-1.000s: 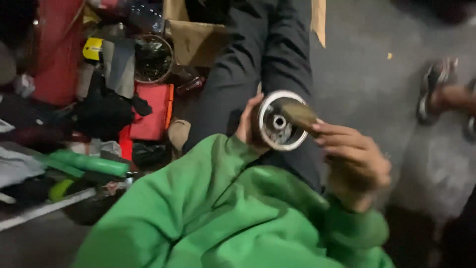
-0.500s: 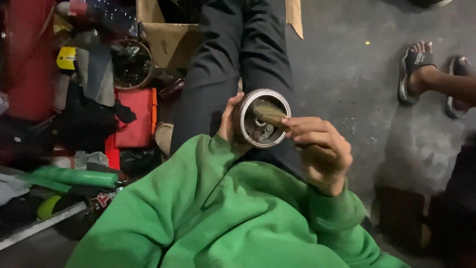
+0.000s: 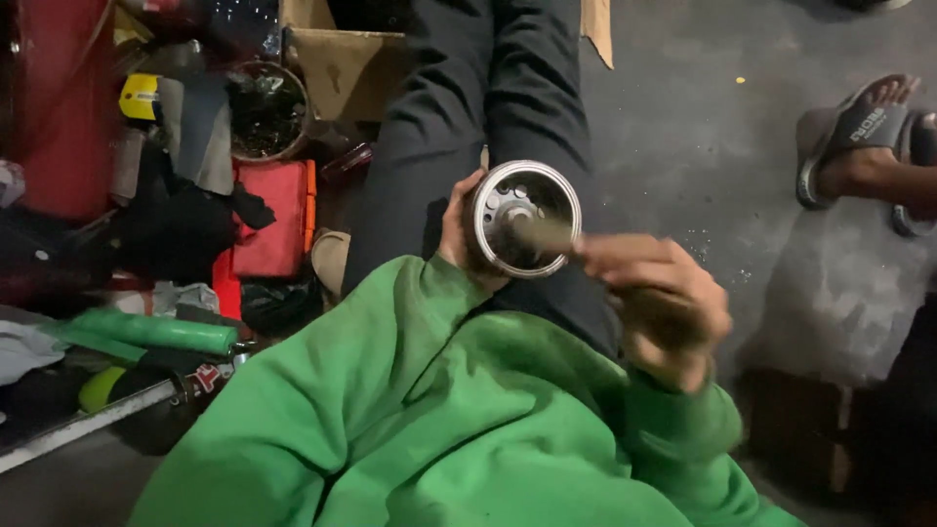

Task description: Cleaning a motorcycle flywheel using a brush and cleaning solvent while sitting on the workshop floor.

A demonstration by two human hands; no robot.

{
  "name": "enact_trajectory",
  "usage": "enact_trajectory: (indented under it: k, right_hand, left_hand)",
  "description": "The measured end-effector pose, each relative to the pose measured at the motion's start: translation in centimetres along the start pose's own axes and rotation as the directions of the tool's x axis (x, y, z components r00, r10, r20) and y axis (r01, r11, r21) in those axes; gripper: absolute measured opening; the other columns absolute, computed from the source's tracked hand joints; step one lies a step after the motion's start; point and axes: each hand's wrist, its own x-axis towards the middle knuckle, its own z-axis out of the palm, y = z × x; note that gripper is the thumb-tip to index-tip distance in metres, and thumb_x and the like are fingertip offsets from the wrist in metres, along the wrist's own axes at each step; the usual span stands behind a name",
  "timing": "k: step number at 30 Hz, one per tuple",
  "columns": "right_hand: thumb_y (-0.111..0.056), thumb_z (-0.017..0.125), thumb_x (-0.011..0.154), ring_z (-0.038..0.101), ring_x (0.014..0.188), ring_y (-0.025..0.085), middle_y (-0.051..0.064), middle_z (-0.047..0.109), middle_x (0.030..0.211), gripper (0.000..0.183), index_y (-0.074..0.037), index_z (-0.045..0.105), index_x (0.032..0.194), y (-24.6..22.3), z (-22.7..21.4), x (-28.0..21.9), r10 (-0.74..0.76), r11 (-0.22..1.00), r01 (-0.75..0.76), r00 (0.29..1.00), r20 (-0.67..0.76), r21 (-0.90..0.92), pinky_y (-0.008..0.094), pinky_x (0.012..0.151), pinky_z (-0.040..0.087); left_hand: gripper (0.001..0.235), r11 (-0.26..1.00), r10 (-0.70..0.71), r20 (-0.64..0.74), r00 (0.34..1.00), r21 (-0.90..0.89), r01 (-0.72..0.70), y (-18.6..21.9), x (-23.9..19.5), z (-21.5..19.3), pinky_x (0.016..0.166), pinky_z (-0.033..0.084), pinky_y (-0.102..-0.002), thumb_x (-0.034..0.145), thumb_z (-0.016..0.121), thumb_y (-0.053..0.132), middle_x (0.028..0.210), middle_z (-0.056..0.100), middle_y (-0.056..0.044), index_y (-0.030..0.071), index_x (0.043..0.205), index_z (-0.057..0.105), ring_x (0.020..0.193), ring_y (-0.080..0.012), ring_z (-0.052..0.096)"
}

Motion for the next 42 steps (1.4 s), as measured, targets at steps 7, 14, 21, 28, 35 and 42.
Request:
enact_trajectory:
  k: [7,14,21,28,35,42]
  right_hand:
    - [-0.005,0.070,0.093,0.075,0.081,0.042,0.027,0.066,0.087,0.016,0.010,0.064,0.090,2.1,0.5,0.5,-0.130,0.987,0.134,0.991,-0.043,0.085,0.054,0.076,0.065]
    - [-0.001,0.067,0.093,0.079,0.089,0.042,0.026,0.070,0.089,0.009,0.008,0.064,0.091,-0.5,-0.6,-1.0,0.033,0.999,-0.033,0.999,-0.031,0.015,0.048,0.080,0.066]
    - [0.008,0.057,0.103,0.072,0.108,0.031,0.014,0.057,0.118,0.020,0.001,0.048,0.119,2.8,-1.1,1.1,0.235,0.971,-0.234,0.972,-0.018,0.051,0.043,0.102,0.067]
    - [-0.007,0.060,0.107,0.069,0.104,0.025,0.010,0.058,0.118,0.019,-0.004,0.049,0.122,1.9,-0.6,1.5,0.133,0.991,-0.127,0.978,-0.164,0.044,0.045,0.100,0.069]
    - [-0.018,0.058,0.111,0.075,0.091,0.032,0.017,0.063,0.113,0.026,0.002,0.049,0.124,1.9,-1.6,1.3,0.273,0.947,-0.297,0.944,-0.187,-0.118,0.036,0.087,0.065]
    - [-0.005,0.062,0.107,0.066,0.103,0.020,0.012,0.063,0.117,0.020,-0.001,0.055,0.125,2.4,-2.1,1.1,0.286,0.917,-0.352,0.909,-0.303,-0.188,0.032,0.097,0.057]
  left_hand:
    - [0.055,1.000,-0.001,-0.024,1.000,0.013,0.001,0.4,0.9,-0.4,0.094,0.056,-0.053,0.084,0.073,0.046,0.115,0.072,-0.025,0.001,0.115,0.071,0.102,-0.0405,0.069]
    - [0.052,0.999,-0.014,0.003,1.000,-0.036,0.014,-0.5,-0.5,0.4,0.094,0.057,-0.048,0.085,0.073,0.045,0.117,0.073,-0.019,0.004,0.118,0.071,0.103,-0.0359,0.070]
    - [0.048,1.000,0.007,0.140,0.990,0.017,-0.010,-0.2,0.1,0.2,0.093,0.059,-0.045,0.091,0.068,0.047,0.118,0.072,-0.014,0.009,0.121,0.070,0.104,-0.0297,0.069]
    - [0.046,0.992,0.031,0.175,0.984,0.111,-0.051,0.0,-0.1,-0.5,0.088,0.060,-0.039,0.094,0.062,0.049,0.115,0.073,-0.007,0.014,0.122,0.070,0.101,-0.0207,0.070]
    - [0.053,0.930,0.162,0.062,0.985,0.323,-0.174,1.2,1.7,-1.5,0.085,0.055,-0.037,0.092,0.058,0.051,0.113,0.072,-0.009,0.009,0.122,0.069,0.097,-0.0205,0.067]
    - [0.054,0.936,0.147,0.083,0.986,0.311,-0.166,1.0,0.7,-1.0,0.086,0.055,-0.040,0.091,0.059,0.052,0.115,0.071,-0.011,0.010,0.123,0.069,0.100,-0.0239,0.066]
